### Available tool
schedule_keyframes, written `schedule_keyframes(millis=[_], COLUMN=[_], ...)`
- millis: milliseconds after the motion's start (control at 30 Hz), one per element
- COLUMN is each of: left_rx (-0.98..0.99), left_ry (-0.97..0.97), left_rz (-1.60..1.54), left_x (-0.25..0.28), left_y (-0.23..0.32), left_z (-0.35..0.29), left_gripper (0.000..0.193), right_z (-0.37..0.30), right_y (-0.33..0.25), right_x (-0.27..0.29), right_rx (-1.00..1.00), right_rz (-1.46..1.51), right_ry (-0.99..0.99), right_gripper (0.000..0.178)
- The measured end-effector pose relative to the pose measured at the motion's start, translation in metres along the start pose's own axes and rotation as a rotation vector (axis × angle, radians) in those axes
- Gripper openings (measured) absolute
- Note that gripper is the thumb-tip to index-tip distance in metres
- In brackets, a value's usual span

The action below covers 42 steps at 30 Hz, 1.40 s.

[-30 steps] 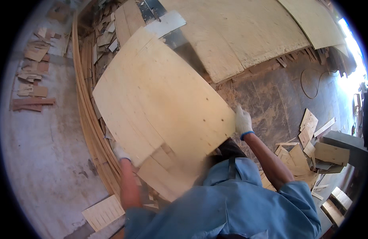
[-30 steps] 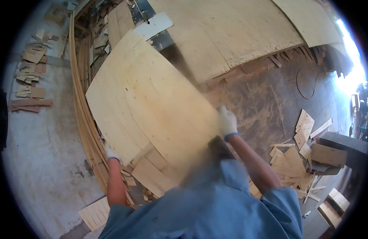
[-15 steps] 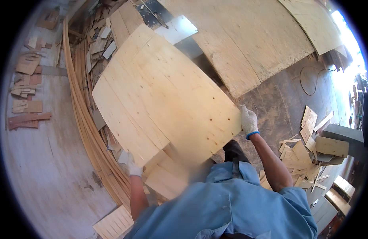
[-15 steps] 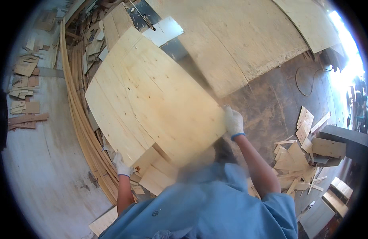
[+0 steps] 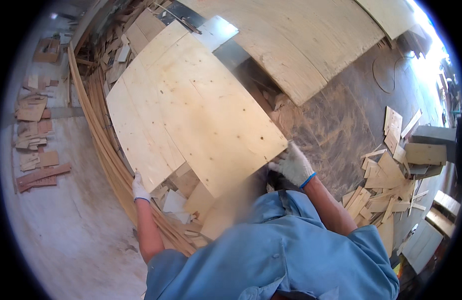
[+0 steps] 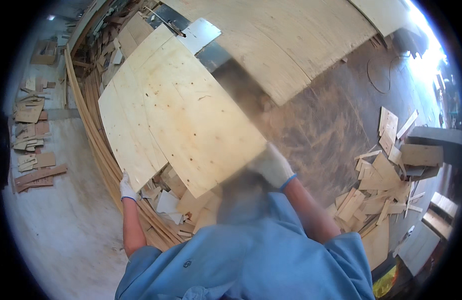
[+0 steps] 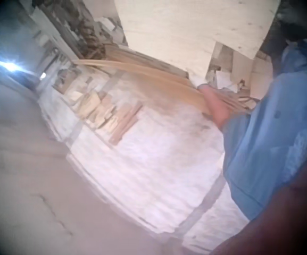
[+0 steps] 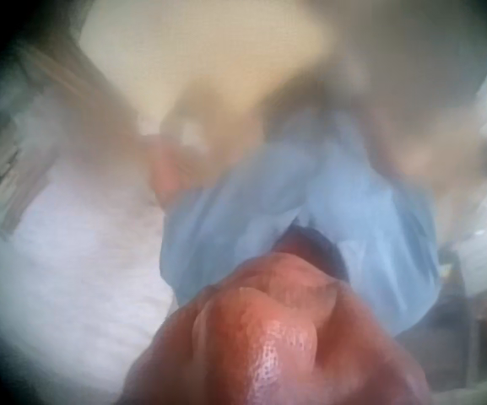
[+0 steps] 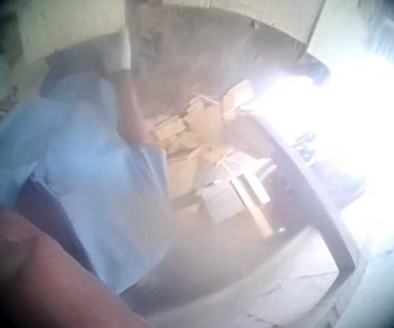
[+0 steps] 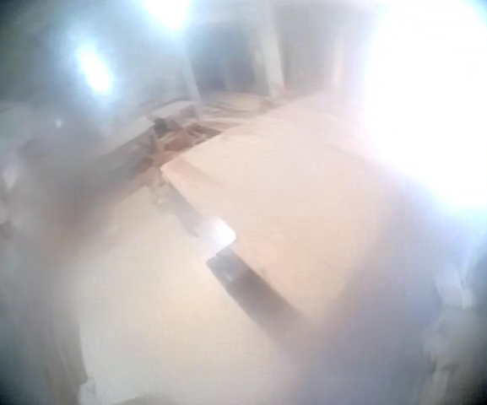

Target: The person positions a large plywood sheet on a table saw and cuts it into smaller pieces. They handle the sheet with both hands, guide it through the saw blade, and stack the cut pieces on the floor.

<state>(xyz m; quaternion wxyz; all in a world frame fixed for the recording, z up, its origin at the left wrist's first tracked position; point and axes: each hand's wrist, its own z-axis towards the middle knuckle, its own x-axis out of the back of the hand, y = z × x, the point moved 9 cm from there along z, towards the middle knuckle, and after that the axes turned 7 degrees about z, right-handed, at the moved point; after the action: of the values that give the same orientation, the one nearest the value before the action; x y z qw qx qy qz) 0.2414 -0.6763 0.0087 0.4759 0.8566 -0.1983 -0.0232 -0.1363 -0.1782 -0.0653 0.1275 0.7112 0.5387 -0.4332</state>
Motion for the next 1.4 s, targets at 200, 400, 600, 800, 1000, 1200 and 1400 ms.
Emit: schedule_keyframes(millis=[200,400,600,800,1000,1200,1400], left_rx=[-0.117,-0.525,-1.029,-0.934,-1.213,-0.857,-0.631], left_ry=[-0.137,0.013,0.222,0.192,0.465,0.101,0.02], left_rz=[0.036,0.338,1.097,0.666,1.388,0.476,0.313], left_x=[0.032,0.116,0.05,0.143,0.108,0.177,0.103], left_y=[0.037,0.137,0.217,0.251,0.256,0.232,0.14], left_z=[0.005,-0.024,-0.087,-0.052,-0.068,-0.034,-0.05], left_gripper=[0.056,0.039,0.024,0.025,0.036,0.033,0.026], right_z=[-0.022,-0.094,-0.103,-0.125,-0.112,-0.129,-0.08], right_y=[0.026,-0.017,-0.033,-0.045,-0.042,-0.036,-0.019], right_x=[-0.049,-0.228,-0.298,-0.327,-0.334,-0.33,-0.224], right_rx=[-0.132,-0.007,0.019,0.062,0.117,0.093,0.214], right_rz=[-0.343,-0.54,-0.365,-0.404,-0.373,-0.431,-0.657], right_ry=[-0.053,-0.326,-0.427,-0.463,-0.497,-0.461,-0.151], right_gripper=[0.037,0.049,0.049,0.048,0.048,0.048,0.04])
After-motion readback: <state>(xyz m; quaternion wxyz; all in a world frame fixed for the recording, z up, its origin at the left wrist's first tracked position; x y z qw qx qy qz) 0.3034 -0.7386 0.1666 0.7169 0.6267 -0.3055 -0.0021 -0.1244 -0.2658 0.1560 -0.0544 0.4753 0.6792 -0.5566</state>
